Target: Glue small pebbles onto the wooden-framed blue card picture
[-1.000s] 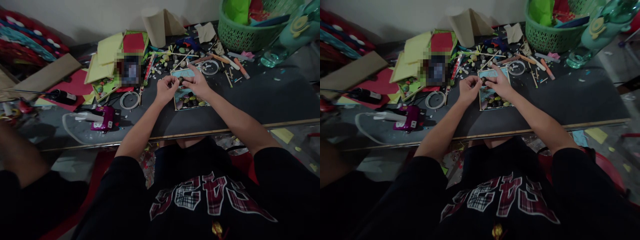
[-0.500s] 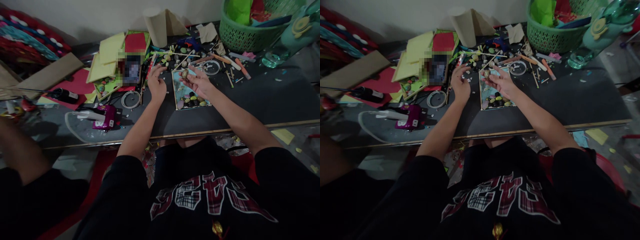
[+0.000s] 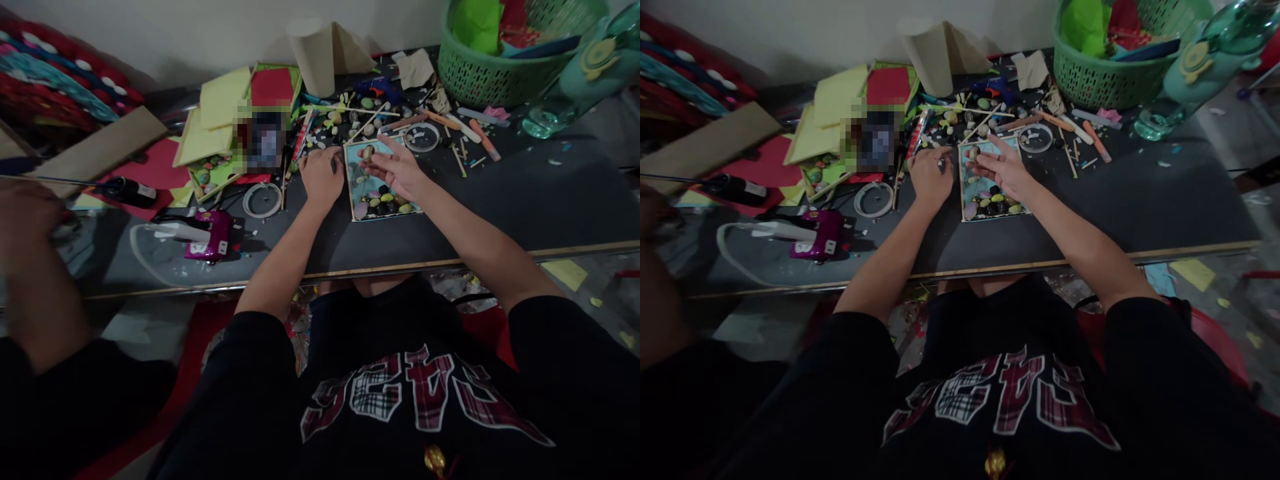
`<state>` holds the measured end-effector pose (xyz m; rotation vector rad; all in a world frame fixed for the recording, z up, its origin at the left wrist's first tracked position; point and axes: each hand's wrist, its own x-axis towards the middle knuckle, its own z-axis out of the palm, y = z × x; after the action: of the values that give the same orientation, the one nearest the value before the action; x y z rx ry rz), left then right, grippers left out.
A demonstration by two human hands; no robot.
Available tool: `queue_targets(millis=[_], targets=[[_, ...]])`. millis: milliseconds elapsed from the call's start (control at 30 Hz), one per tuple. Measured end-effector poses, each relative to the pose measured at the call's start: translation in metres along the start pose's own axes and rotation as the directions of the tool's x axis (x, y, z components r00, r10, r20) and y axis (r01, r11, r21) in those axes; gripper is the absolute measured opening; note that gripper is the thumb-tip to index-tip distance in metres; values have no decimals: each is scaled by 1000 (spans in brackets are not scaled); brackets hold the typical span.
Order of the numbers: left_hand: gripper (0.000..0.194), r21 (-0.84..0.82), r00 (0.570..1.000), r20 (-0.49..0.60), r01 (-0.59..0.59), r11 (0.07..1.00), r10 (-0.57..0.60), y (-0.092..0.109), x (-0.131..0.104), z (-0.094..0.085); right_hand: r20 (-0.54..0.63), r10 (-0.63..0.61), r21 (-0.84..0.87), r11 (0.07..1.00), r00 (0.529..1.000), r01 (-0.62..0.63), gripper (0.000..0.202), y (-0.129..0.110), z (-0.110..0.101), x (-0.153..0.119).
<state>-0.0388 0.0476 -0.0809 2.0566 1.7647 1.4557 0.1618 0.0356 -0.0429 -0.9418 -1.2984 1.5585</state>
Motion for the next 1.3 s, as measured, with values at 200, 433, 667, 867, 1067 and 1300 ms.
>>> queue_targets(millis=[200,433,667,867,1067,1300], targets=[[44,-88,960,83,-260,962,268,19,1,-20,-33,23,-3,1000,999,-23,75,-1,5,-3],[45,-117,916,215,-321,940,340,37,-6,-18,6,20,-18,1000,1000,-20,93,3,2,-2],[50,-66,945,174,-271,960,279,36,-6,-19,14,24,-65,998,1000,-23,96,1,3,-3],[52,-73,958,147,-237,969,246,41,-7,-24,6,19,-74,997,1000,-18,92,2,3,-3],[48,-106,955,161,-233,967,248,38,-5,-21,12,12,-78,997,1000,-11,90,2,3,-4],[46,-107,944,190,-252,962,269,35,-4,-18,10,14,-78,997,1000,-13,92,4,5,-3]])
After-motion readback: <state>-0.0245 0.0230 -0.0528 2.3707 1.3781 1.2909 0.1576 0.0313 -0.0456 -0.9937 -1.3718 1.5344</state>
